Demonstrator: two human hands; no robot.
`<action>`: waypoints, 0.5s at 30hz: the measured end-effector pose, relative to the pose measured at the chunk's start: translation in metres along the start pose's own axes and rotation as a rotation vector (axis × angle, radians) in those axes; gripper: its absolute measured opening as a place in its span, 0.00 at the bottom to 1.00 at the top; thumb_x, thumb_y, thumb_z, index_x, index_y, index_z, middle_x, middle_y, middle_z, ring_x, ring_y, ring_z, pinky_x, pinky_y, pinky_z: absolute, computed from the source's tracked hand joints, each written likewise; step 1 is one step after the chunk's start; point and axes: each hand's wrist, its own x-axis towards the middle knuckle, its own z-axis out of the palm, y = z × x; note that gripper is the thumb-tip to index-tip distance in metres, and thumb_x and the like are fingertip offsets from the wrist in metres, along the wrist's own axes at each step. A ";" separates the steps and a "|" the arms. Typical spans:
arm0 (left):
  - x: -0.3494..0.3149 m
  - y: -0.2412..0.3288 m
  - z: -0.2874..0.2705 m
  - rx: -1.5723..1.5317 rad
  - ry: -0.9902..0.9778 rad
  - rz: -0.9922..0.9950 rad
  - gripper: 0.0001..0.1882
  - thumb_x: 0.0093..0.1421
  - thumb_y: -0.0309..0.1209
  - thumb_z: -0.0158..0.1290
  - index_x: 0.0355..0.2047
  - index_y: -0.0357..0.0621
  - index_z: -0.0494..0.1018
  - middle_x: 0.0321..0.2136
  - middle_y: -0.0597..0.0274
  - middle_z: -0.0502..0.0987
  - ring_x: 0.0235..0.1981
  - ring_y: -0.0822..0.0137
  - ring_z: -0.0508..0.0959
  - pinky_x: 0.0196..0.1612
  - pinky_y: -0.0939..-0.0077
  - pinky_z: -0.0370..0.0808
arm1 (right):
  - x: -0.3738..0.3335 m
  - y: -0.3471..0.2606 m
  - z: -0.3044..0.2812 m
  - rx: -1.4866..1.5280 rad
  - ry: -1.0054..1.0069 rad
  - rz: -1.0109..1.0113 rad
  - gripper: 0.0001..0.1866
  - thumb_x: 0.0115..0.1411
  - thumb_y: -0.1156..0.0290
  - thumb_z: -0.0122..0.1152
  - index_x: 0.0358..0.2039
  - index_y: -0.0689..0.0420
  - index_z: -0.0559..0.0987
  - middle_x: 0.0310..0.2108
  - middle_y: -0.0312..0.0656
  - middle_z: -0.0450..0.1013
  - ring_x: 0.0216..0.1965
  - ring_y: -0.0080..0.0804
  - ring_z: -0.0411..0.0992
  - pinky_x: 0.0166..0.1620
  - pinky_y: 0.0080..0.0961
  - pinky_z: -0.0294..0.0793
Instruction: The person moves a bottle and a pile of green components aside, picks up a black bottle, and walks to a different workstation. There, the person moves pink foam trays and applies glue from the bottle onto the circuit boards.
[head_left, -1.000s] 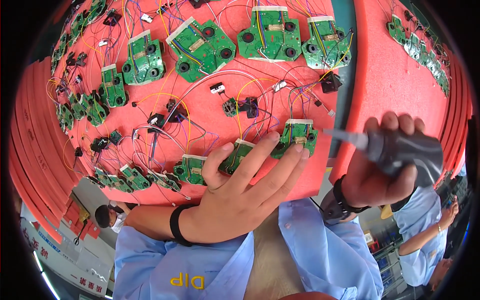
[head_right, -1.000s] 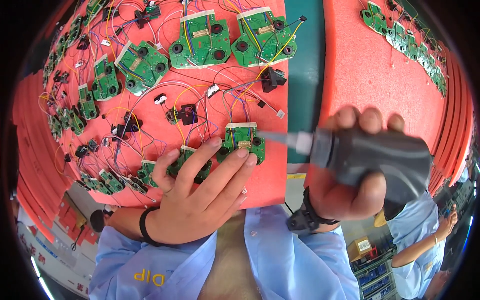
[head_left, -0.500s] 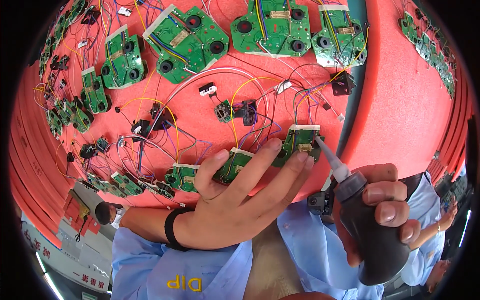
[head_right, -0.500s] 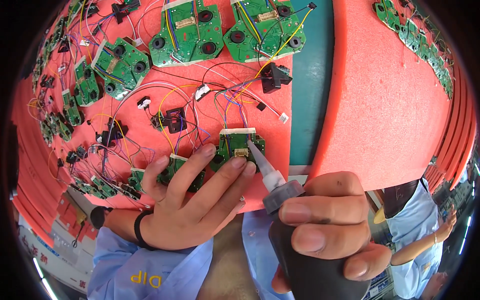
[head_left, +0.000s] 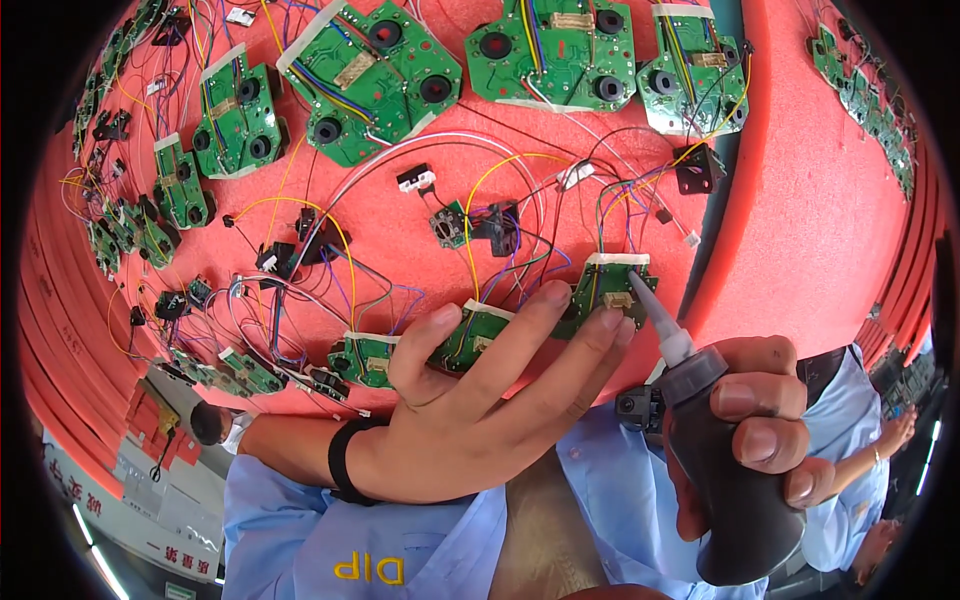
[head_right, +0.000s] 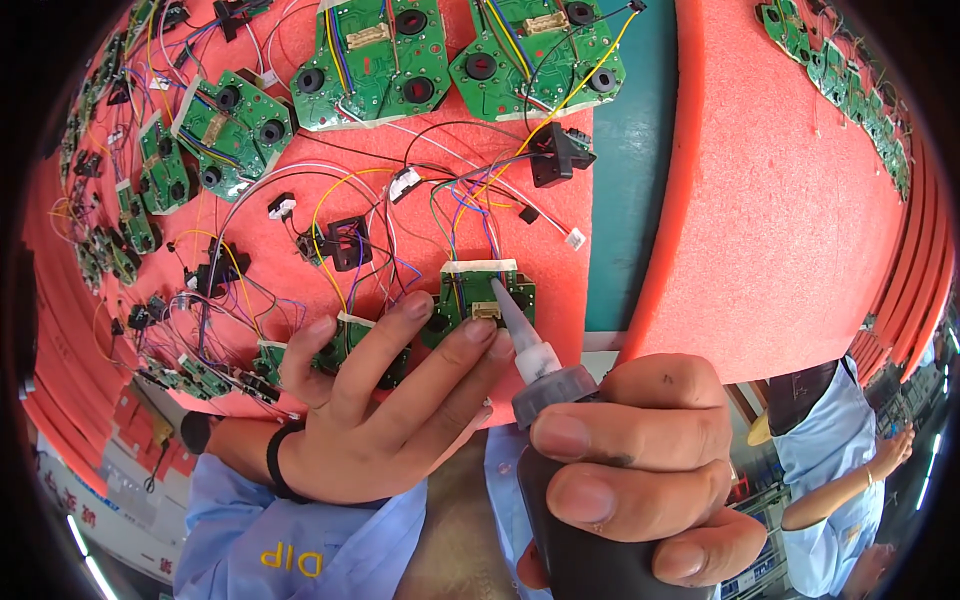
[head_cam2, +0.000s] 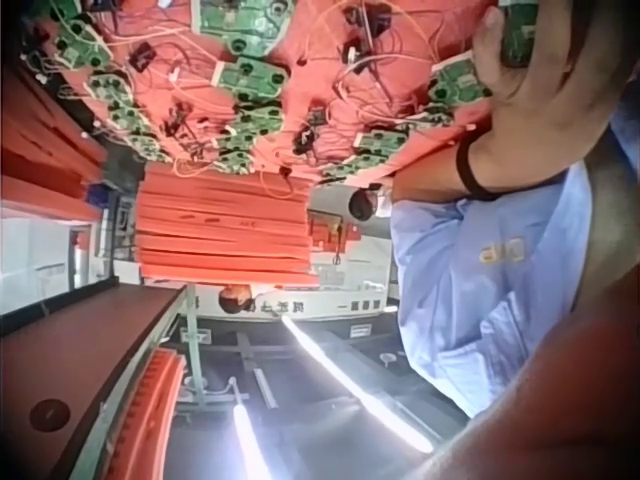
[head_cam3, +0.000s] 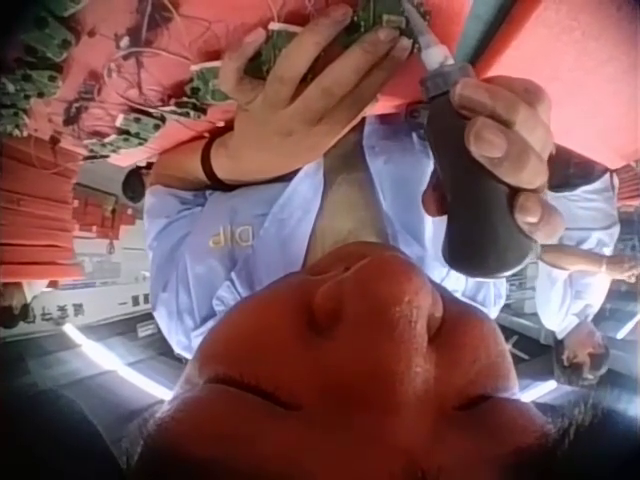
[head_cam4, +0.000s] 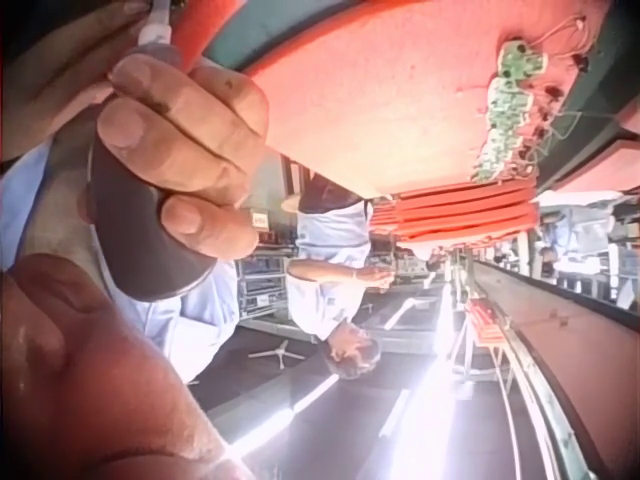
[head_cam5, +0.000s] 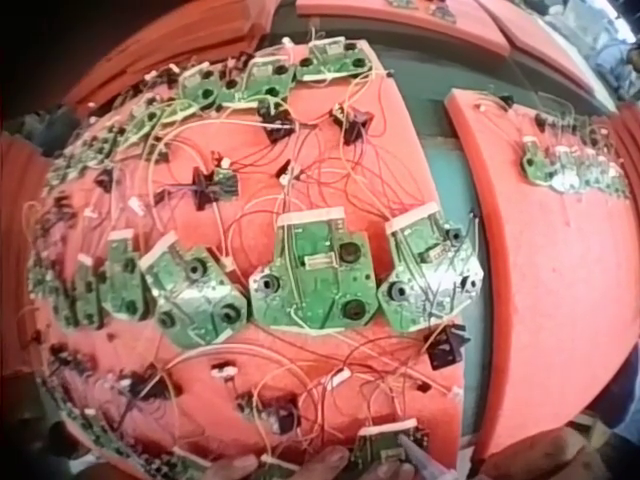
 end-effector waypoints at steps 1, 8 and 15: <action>0.000 0.000 0.000 0.000 -0.004 -0.001 0.16 0.60 0.47 0.59 0.47 0.66 0.84 0.59 0.80 0.75 0.61 0.65 0.74 0.67 0.46 0.53 | -0.003 0.001 0.003 -0.014 0.042 -0.020 0.43 0.55 0.42 0.74 0.61 0.49 0.62 0.50 0.39 0.75 0.40 0.40 0.73 0.37 0.37 0.60; -0.001 0.000 0.005 0.010 0.029 -0.006 0.17 0.58 0.47 0.60 0.47 0.66 0.84 0.58 0.81 0.75 0.60 0.66 0.74 0.67 0.46 0.53 | -0.005 0.001 0.004 -0.048 0.067 -0.020 0.42 0.55 0.42 0.74 0.60 0.49 0.63 0.49 0.39 0.75 0.39 0.40 0.73 0.36 0.36 0.60; 0.000 0.000 0.002 0.006 0.024 -0.004 0.18 0.58 0.46 0.61 0.48 0.66 0.84 0.59 0.81 0.75 0.61 0.65 0.74 0.67 0.46 0.53 | -0.005 0.002 0.006 -0.064 0.122 -0.044 0.41 0.55 0.42 0.74 0.60 0.48 0.64 0.49 0.38 0.75 0.39 0.39 0.72 0.37 0.34 0.58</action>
